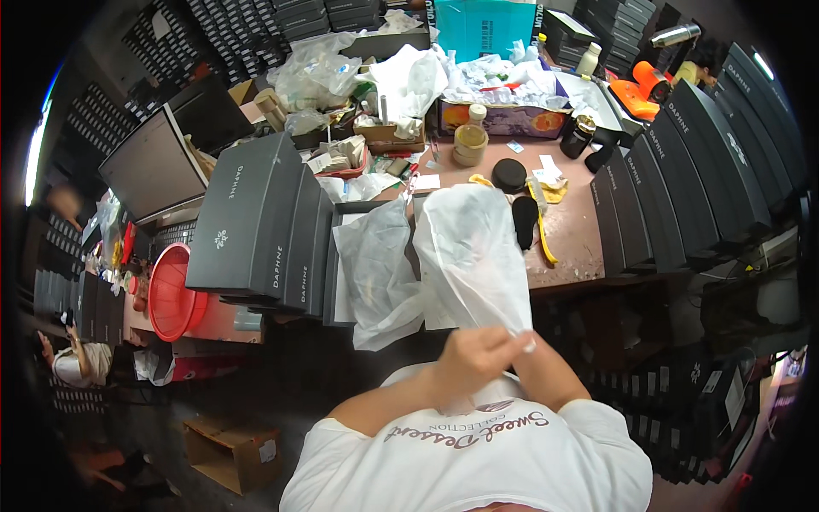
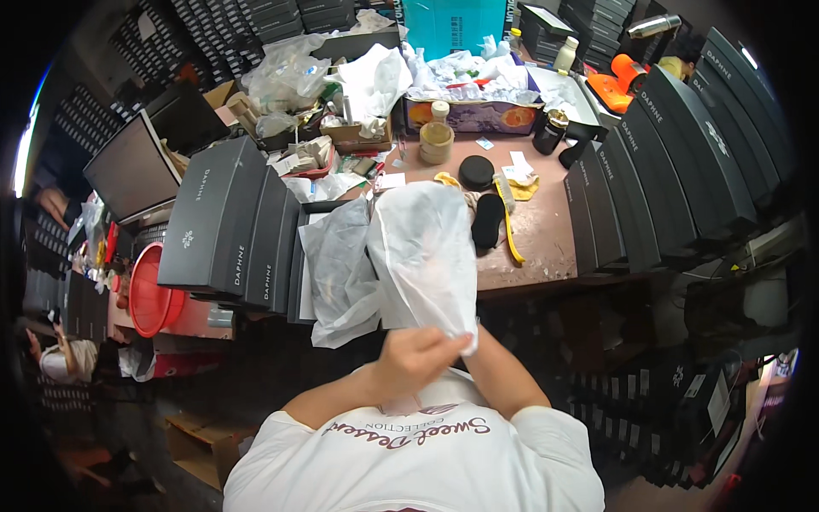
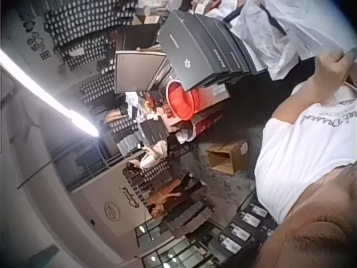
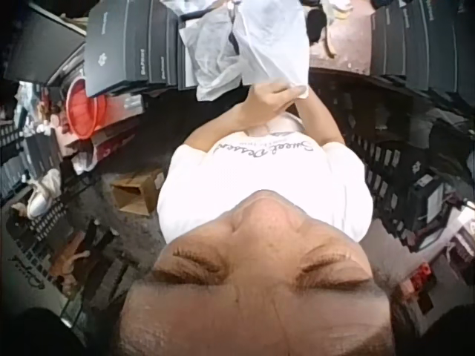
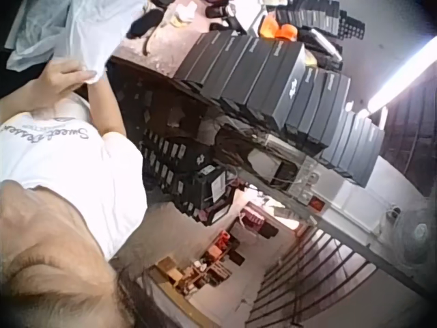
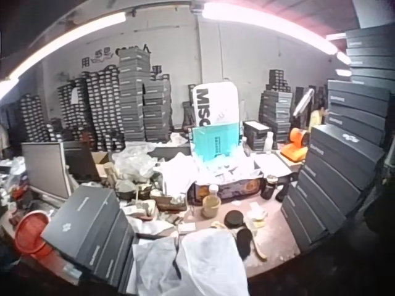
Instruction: The person is inspecting, cleaning, and packaging high-heeled shoes into boxes for shipment.
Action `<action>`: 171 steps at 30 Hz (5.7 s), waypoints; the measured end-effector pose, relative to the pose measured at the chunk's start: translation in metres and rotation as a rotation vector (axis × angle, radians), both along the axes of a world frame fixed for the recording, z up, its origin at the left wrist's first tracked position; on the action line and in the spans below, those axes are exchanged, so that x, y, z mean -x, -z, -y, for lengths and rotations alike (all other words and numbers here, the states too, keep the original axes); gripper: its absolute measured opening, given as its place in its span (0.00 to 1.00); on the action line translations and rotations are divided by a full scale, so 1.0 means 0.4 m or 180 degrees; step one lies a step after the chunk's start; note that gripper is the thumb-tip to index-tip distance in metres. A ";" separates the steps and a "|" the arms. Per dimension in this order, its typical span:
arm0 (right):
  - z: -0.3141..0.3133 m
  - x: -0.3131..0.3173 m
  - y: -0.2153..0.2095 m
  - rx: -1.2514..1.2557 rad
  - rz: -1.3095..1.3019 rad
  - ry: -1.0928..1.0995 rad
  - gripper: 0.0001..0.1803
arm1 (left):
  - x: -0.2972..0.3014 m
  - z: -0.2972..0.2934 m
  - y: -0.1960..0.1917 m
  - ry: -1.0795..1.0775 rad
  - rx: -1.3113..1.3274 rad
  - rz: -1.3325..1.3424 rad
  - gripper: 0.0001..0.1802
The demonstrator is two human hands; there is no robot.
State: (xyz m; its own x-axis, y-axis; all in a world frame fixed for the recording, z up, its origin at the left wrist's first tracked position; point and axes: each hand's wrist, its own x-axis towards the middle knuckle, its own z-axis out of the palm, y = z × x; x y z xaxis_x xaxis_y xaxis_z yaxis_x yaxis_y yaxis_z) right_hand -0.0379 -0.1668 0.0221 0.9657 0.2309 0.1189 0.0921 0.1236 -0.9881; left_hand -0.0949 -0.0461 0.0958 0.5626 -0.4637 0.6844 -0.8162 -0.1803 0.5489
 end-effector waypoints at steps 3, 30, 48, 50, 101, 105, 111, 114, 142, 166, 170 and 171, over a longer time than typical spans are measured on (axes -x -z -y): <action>0.022 -0.022 -0.043 -0.0111 0.0095 -0.0142 0.25 | -0.008 -0.016 0.002 -0.0084 0.0095 -0.0172 0.20; 0.122 0.038 -0.081 0.1791 0.1434 -0.0368 0.31 | -0.266 -0.088 0.088 -0.0629 0.3102 -0.3571 0.31; 0.163 0.115 -0.044 -0.2054 -0.0753 0.0937 0.48 | -0.047 0.134 0.143 -0.0222 0.2029 -0.3212 0.39; 0.198 0.138 -0.035 -0.1571 -0.0598 0.1304 0.38 | -0.020 0.112 0.169 0.0142 0.0738 -0.3392 0.39; -0.044 -0.089 0.205 0.3842 -0.0084 -0.0425 0.25 | -0.417 -0.195 0.138 -0.1049 -0.0481 0.0080 0.22; 0.003 -0.046 0.159 0.3993 0.1372 -0.0237 0.26 | -0.418 -0.129 0.152 -0.0803 -0.0792 0.0221 0.22; 0.091 0.075 -0.163 0.3293 0.0502 0.0022 0.23 | -0.378 -0.031 0.315 -0.0110 -0.2572 0.0157 0.11; 0.073 0.035 -0.086 0.3267 0.1269 0.0330 0.36 | -0.357 -0.002 0.370 0.0695 -0.3398 -0.0428 0.16; 0.146 -0.083 -0.044 0.0984 -0.0799 0.0244 0.13 | -0.231 -0.295 0.272 -0.0740 -0.2098 -0.1767 0.34; 0.135 -0.338 -0.055 0.3560 0.1098 -0.0076 0.16 | -0.440 -0.067 0.352 -0.0588 -0.2724 -0.0623 0.15; 0.193 -0.600 0.010 0.3310 0.0849 0.0962 0.09 | -0.433 -0.066 0.355 -0.0683 -0.2264 -0.0693 0.12; 0.245 -0.663 0.064 0.3270 0.0752 0.1352 0.08 | -0.435 -0.068 0.353 -0.0686 -0.2137 -0.0685 0.12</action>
State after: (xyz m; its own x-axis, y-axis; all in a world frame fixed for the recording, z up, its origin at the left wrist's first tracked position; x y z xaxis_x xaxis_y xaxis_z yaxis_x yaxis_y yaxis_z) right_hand 0.2271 -0.2648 -0.0035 0.9676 -0.0164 0.2518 0.1308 -0.8208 -0.5561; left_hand 0.0791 -0.0190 -0.0452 0.7783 -0.6081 0.1563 -0.6116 -0.6779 0.4080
